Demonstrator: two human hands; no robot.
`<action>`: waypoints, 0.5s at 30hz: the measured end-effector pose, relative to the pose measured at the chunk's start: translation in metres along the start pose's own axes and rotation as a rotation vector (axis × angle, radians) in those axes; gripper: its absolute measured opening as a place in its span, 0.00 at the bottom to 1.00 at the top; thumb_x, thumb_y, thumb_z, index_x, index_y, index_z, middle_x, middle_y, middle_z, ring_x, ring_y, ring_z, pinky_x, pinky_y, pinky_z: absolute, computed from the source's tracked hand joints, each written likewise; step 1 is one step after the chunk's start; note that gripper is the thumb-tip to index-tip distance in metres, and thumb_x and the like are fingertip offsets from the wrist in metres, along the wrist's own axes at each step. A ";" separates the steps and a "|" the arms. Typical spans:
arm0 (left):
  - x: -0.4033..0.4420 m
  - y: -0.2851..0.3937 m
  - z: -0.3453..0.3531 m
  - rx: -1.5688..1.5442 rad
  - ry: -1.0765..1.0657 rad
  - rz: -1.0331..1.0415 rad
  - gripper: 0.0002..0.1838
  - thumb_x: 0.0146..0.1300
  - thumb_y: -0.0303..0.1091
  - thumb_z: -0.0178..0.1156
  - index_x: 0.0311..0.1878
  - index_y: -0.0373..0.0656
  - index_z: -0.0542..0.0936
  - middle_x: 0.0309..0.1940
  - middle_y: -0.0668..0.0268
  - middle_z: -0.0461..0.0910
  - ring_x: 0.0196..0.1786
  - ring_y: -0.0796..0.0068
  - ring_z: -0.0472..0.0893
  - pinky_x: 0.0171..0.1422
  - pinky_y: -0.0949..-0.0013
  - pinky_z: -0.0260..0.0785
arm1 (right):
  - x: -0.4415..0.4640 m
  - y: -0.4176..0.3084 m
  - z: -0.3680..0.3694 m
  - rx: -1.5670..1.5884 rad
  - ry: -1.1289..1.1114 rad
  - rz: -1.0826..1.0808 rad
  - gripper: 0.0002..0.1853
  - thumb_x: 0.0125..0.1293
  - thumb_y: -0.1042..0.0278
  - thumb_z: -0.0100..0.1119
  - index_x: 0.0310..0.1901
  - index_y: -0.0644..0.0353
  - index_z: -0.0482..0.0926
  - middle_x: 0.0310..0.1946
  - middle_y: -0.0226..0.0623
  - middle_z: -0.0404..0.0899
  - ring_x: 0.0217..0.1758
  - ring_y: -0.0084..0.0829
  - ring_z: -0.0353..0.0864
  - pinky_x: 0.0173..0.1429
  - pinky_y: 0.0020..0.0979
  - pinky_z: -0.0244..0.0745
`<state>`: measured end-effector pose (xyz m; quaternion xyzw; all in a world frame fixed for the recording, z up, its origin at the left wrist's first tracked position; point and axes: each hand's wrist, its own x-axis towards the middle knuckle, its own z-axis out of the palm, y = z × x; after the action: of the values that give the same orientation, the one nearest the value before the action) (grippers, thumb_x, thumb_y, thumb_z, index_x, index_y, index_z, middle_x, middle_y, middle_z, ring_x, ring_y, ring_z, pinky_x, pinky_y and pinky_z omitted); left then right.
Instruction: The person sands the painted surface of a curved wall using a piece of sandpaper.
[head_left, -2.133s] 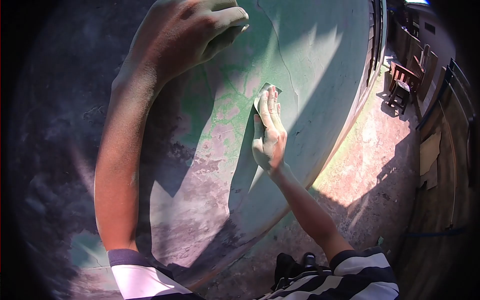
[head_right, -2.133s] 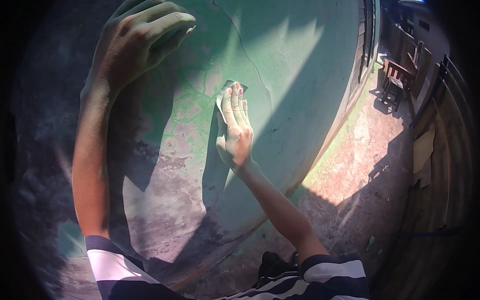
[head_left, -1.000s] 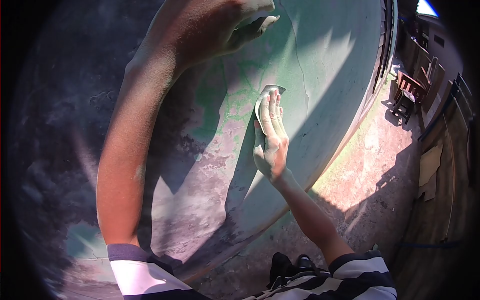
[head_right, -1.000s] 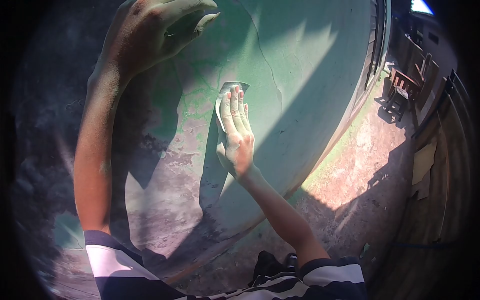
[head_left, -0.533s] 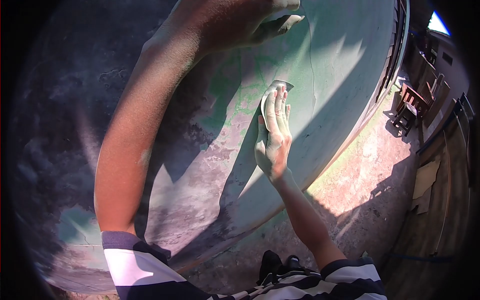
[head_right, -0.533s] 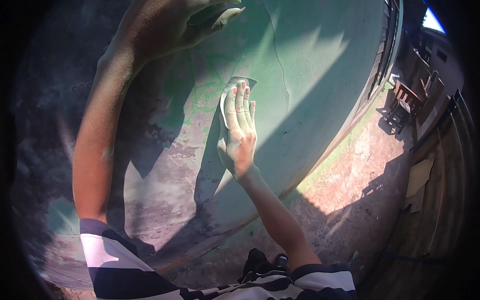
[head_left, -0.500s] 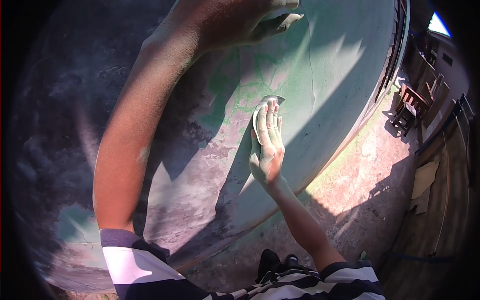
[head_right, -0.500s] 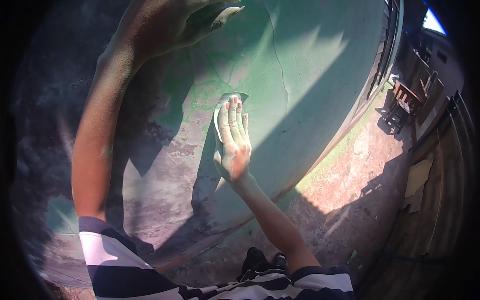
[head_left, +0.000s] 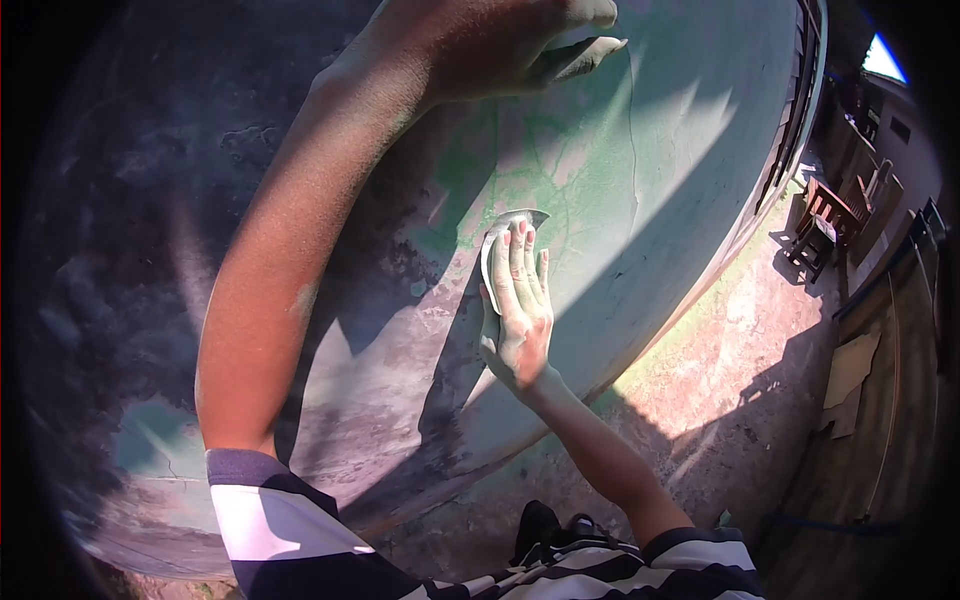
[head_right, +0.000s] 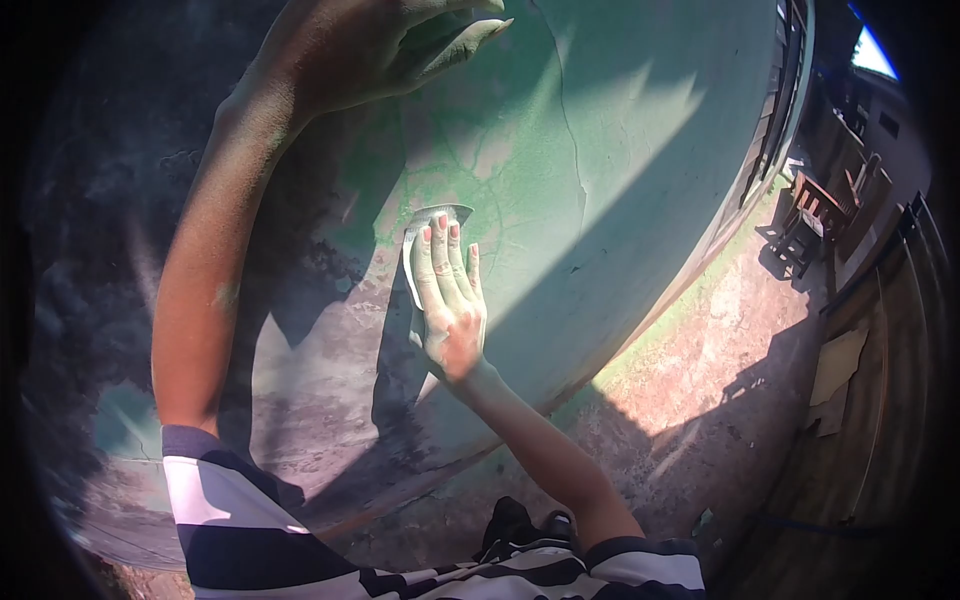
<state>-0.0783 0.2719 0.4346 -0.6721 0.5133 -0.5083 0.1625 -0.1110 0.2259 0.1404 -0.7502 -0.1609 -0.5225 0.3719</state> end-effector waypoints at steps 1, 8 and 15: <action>-0.001 0.000 0.002 -0.007 0.082 0.030 0.09 0.66 0.38 0.62 0.30 0.49 0.81 0.21 0.68 0.81 0.27 0.75 0.82 0.38 0.69 0.78 | -0.011 -0.007 0.000 -0.019 -0.050 -0.027 0.32 0.63 0.82 0.45 0.72 0.69 0.65 0.74 0.55 0.61 0.79 0.49 0.58 0.79 0.55 0.49; -0.001 -0.003 0.004 -0.029 0.177 0.091 0.12 0.66 0.38 0.61 0.26 0.48 0.78 0.20 0.65 0.80 0.26 0.72 0.82 0.36 0.67 0.77 | 0.087 -0.010 -0.007 -0.045 0.153 -0.166 0.28 0.66 0.73 0.49 0.68 0.70 0.70 0.75 0.54 0.61 0.80 0.48 0.58 0.80 0.54 0.48; -0.002 -0.005 0.000 -0.076 0.189 0.076 0.12 0.65 0.37 0.60 0.25 0.46 0.76 0.19 0.63 0.79 0.24 0.67 0.82 0.34 0.64 0.77 | -0.019 -0.010 0.006 -0.081 -0.106 -0.090 0.31 0.65 0.75 0.47 0.71 0.66 0.67 0.75 0.51 0.62 0.80 0.45 0.59 0.80 0.55 0.47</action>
<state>-0.0752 0.2759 0.4372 -0.6068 0.5704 -0.5432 0.1068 -0.1208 0.2394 0.1264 -0.7832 -0.1927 -0.5042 0.3086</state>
